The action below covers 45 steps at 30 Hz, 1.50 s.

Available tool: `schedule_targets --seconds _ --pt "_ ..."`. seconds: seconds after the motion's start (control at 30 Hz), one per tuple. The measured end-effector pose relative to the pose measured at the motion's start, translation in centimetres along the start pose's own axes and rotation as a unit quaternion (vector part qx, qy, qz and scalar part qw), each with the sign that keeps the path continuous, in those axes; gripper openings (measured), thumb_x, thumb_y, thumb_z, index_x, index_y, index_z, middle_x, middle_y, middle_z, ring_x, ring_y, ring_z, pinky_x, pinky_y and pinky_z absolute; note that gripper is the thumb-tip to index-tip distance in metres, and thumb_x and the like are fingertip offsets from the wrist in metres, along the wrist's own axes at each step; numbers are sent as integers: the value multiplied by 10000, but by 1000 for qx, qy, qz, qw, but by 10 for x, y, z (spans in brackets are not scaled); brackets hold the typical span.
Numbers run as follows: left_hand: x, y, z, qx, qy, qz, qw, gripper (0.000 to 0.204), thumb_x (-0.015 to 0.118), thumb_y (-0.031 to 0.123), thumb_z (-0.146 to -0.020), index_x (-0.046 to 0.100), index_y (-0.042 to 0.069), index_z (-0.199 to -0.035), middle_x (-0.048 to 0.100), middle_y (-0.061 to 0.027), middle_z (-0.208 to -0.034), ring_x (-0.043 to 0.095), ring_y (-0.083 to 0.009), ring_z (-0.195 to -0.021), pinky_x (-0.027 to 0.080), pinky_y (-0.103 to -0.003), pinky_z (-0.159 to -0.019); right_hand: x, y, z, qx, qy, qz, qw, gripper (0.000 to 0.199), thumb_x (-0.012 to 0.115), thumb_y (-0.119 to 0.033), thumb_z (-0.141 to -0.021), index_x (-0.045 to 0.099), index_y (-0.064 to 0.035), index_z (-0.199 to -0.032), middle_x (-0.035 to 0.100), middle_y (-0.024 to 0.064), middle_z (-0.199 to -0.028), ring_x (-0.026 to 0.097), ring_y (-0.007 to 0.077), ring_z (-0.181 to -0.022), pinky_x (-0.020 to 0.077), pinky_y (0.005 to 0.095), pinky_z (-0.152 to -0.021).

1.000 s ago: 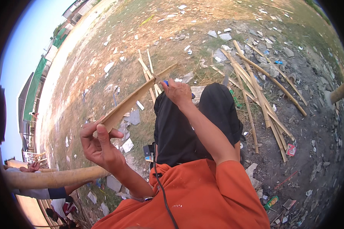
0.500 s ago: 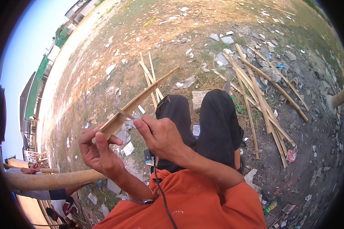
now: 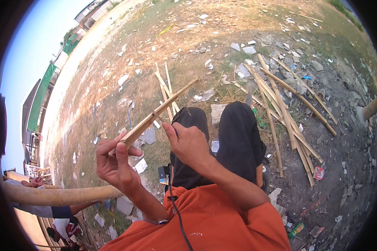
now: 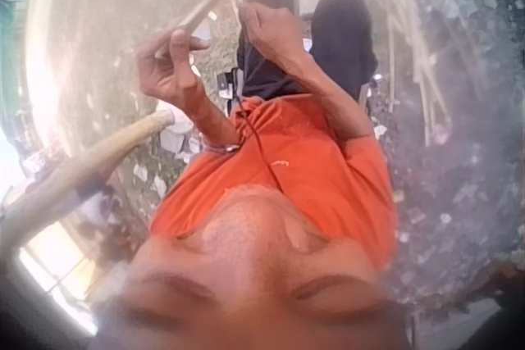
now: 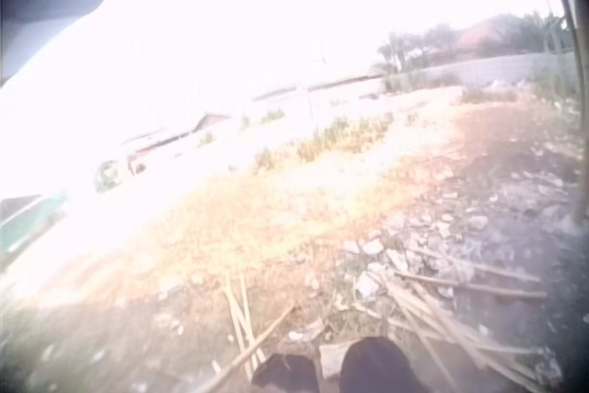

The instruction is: The person sits on the ground and uses a knife to sharpen a thin bamboo stick, holding it with the left hand and scraping the blade along the surface. The person then picks up a thicker bamboo pole and continues to sharpen it with the same knife.

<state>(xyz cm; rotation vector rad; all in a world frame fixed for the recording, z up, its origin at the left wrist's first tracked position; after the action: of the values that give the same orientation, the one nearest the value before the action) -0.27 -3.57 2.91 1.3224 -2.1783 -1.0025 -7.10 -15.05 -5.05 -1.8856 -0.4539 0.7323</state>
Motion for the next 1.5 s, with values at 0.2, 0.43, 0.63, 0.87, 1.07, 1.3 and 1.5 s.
schedule_targets --seconds 0.2,0.43,0.63,0.87,1.07,1.3,1.5 --pt "0 0 4 19 -6 -35 999 128 587 58 -858 569 -52 -921 555 -146 -862 565 -142 -521 476 -204 -477 -6 -28 13 -45 -20 -55 997 379 466 -340 -933 559 -45 -714 488 173 -472 519 385 -462 385 447 -428" --pt "-8 -3 4 21 -8 -35 999 128 580 60 -864 572 -49 -932 564 -147 -872 565 -137 -528 485 -198 -480 0 -24 15 -73 -15 -60 995 397 417 -266 -958 466 -18 -653 428 175 -498 461 359 -438 334 405 -424" --pt "-5 -2 -2 20 1 -35 999 126 578 59 -866 571 -51 -927 554 -142 -865 563 -137 -527 481 -203 -475 10 19 -4 34 -2 17 999 405 453 -363 -932 577 -44 -715 506 178 -488 537 387 -488 412 454 -455" --pt "-1 -1 2 12 -5 -22 1000 118 580 49 -861 571 -51 -923 549 -142 -862 562 -142 -527 480 -208 -474 11 22 -1 -12 24 4 1000 387 442 -293 -944 497 -26 -669 447 170 -490 477 358 -444 356 408 -428" --pt "-3 -2 7 1 -7 -8 1000 108 586 41 -853 574 -48 -914 545 -144 -870 570 -153 -534 486 -215 -482 -6 -29 22 -63 -15 -63 996 347 498 -316 -922 554 -46 -711 501 158 -483 532 363 -461 392 428 -418" --pt "0 -1 8 -2 -13 8 1000 111 595 48 -848 571 -49 -896 543 -148 -860 571 -153 -535 493 -221 -488 -15 -38 27 -85 -21 -59 994 350 504 -316 -918 545 -48 -697 494 150 -473 525 357 -444 387 420 -400" --pt "0 1 5 -5 -9 -5 1000 107 590 44 -849 571 -50 -896 537 -137 -856 570 -146 -536 485 -204 -480 -9 -15 15 -2 -24 -22 999 342 515 -316 -911 551 -46 -704 494 157 -472 531 358 -445 388 426 -405"
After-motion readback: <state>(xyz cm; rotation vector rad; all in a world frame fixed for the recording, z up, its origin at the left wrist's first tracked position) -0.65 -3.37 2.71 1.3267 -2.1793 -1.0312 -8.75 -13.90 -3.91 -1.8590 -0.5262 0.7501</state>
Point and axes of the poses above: each hand's wrist, its own z-axis away from the middle knuckle, its own x-axis out of the palm, y = z × x, the point moved 2 cm from there along -z, towards the middle knuckle
